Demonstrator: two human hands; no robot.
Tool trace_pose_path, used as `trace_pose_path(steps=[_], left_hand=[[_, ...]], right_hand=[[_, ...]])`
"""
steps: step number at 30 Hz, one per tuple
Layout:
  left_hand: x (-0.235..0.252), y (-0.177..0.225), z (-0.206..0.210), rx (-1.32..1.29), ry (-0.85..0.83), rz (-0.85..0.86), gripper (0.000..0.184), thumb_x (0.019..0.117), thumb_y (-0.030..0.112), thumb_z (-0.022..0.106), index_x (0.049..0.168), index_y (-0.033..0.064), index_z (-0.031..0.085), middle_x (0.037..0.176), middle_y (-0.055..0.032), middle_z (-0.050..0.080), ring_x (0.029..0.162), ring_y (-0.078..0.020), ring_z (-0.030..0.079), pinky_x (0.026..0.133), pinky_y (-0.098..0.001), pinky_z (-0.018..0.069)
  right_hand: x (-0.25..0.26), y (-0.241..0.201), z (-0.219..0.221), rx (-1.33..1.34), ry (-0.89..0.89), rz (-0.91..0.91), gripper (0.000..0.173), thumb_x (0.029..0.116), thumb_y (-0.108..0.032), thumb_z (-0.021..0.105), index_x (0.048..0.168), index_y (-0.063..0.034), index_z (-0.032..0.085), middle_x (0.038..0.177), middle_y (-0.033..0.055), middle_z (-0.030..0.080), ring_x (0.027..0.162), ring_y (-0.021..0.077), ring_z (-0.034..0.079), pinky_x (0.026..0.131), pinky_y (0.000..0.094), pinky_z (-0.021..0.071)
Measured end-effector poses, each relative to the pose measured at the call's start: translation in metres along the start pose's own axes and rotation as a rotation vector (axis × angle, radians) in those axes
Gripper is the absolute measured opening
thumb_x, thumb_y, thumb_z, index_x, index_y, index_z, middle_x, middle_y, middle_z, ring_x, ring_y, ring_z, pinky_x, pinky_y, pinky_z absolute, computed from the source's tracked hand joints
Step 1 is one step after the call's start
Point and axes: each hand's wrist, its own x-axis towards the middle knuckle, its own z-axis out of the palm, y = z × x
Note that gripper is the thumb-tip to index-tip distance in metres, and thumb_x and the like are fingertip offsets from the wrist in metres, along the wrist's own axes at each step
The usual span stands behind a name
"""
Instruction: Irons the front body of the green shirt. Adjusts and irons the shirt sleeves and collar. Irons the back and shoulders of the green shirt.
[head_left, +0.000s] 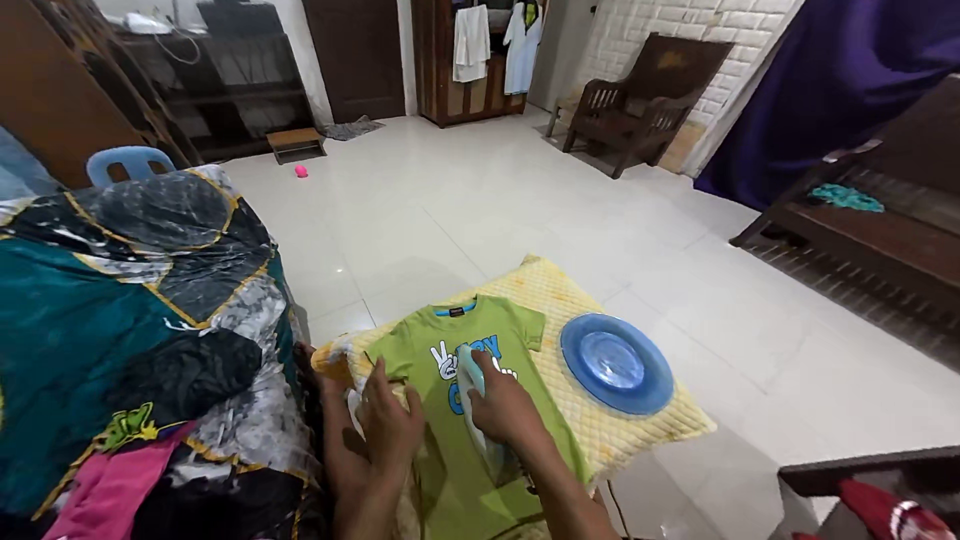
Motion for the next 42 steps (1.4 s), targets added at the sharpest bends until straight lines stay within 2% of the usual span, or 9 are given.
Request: trace_pose_path(steps=[3,5,10,16,24,30,34,39,42], left_hand=[[0.043,-0.013,0.006,0.240,-0.157,0.001,0.057,0.1037,0.035,0.049,0.157,0.0146,0.041,0.161,-0.0118,0.042,0.149,-0.0380,0.037,0.114,-0.0724,0.0260],[0.057,-0.023,0.016,0.422,-0.309,-0.040,0.057,0.1073,0.044,0.036,0.161,0.0245,0.034,0.169,-0.0041,0.030,0.156,-0.0384,0.022,0.114,-0.0798,0.0099],[0.053,-0.028,0.030,0.539,-0.269,-0.172,0.061,0.1067,0.050,0.026,0.163,0.0273,0.028,0.171,0.0035,0.022,0.157,-0.0432,0.015,0.110,-0.0844,0.0039],[0.052,-0.028,0.031,0.496,-0.273,-0.244,0.063,0.1053,0.053,0.027,0.164,0.0296,0.026,0.172,0.0071,0.020,0.157,-0.0414,0.016,0.110,-0.0843,0.0037],[0.050,-0.036,0.031,0.384,-0.264,-0.213,0.059,0.1075,0.043,0.025,0.164,0.0277,0.026,0.172,0.0058,0.019,0.157,-0.0411,0.016,0.110,-0.0828,0.0106],[0.051,-0.033,0.022,0.415,-0.356,-0.189,0.061,0.1068,0.038,0.031,0.166,0.0247,0.020,0.174,0.0042,0.012,0.157,-0.0415,0.014,0.111,-0.0817,0.0150],[0.031,-0.047,0.012,0.230,-0.245,-0.229,0.065,0.1044,0.051,0.044,0.163,0.0261,0.030,0.172,-0.0081,0.015,0.156,-0.0407,0.017,0.114,-0.0757,0.0209],[0.012,-0.064,0.011,0.018,-0.071,-0.328,0.057,0.1046,0.048,0.051,0.158,0.0305,0.040,0.164,-0.0140,0.036,0.147,-0.0381,0.040,0.111,-0.0662,0.0389],[0.013,-0.069,0.017,-0.007,-0.067,-0.292,0.056,0.1057,0.040,0.050,0.159,0.0265,0.039,0.169,-0.0161,0.024,0.152,-0.0369,0.031,0.116,-0.0626,0.0352]], right_hand=[[0.015,-0.023,0.012,-0.020,-0.037,-0.081,0.070,0.0972,-0.026,0.061,0.161,-0.0298,0.031,0.112,0.0170,0.072,0.099,0.0367,0.072,0.084,0.0604,0.0583],[0.031,-0.041,0.012,-0.046,-0.062,-0.109,0.071,0.0963,-0.024,0.061,0.161,-0.0287,0.031,0.111,0.0176,0.072,0.099,0.0377,0.072,0.083,0.0610,0.0582],[0.087,-0.074,0.001,-0.055,-0.030,-0.138,0.086,0.0833,-0.017,0.068,0.160,-0.0252,0.031,0.113,0.0188,0.071,0.100,0.0386,0.071,0.079,0.0620,0.0582],[0.124,-0.086,0.000,-0.092,-0.031,-0.165,0.086,0.0821,-0.020,0.069,0.159,-0.0255,0.031,0.116,0.0185,0.071,0.104,0.0387,0.071,0.083,0.0627,0.0573],[0.049,-0.074,0.019,-0.099,-0.085,-0.111,0.090,0.0815,-0.018,0.069,0.160,-0.0240,0.027,0.110,0.0190,0.071,0.099,0.0389,0.072,0.079,0.0616,0.0582],[0.101,-0.090,0.010,-0.048,-0.017,-0.131,0.090,0.0811,-0.018,0.070,0.160,-0.0211,0.028,0.115,0.0187,0.070,0.102,0.0369,0.071,0.081,0.0598,0.0584],[0.110,-0.092,0.010,-0.049,-0.018,-0.154,0.091,0.0802,-0.017,0.071,0.160,-0.0210,0.028,0.116,0.0197,0.070,0.106,0.0387,0.070,0.083,0.0618,0.0574],[0.065,-0.084,0.022,-0.059,-0.064,-0.149,0.091,0.0803,-0.016,0.070,0.160,-0.0236,0.026,0.109,0.0184,0.071,0.098,0.0380,0.072,0.078,0.0610,0.0580],[0.052,-0.084,0.027,-0.060,-0.081,-0.129,0.091,0.0813,-0.017,0.069,0.160,-0.0212,0.025,0.110,0.0183,0.071,0.099,0.0373,0.072,0.079,0.0598,0.0584]])
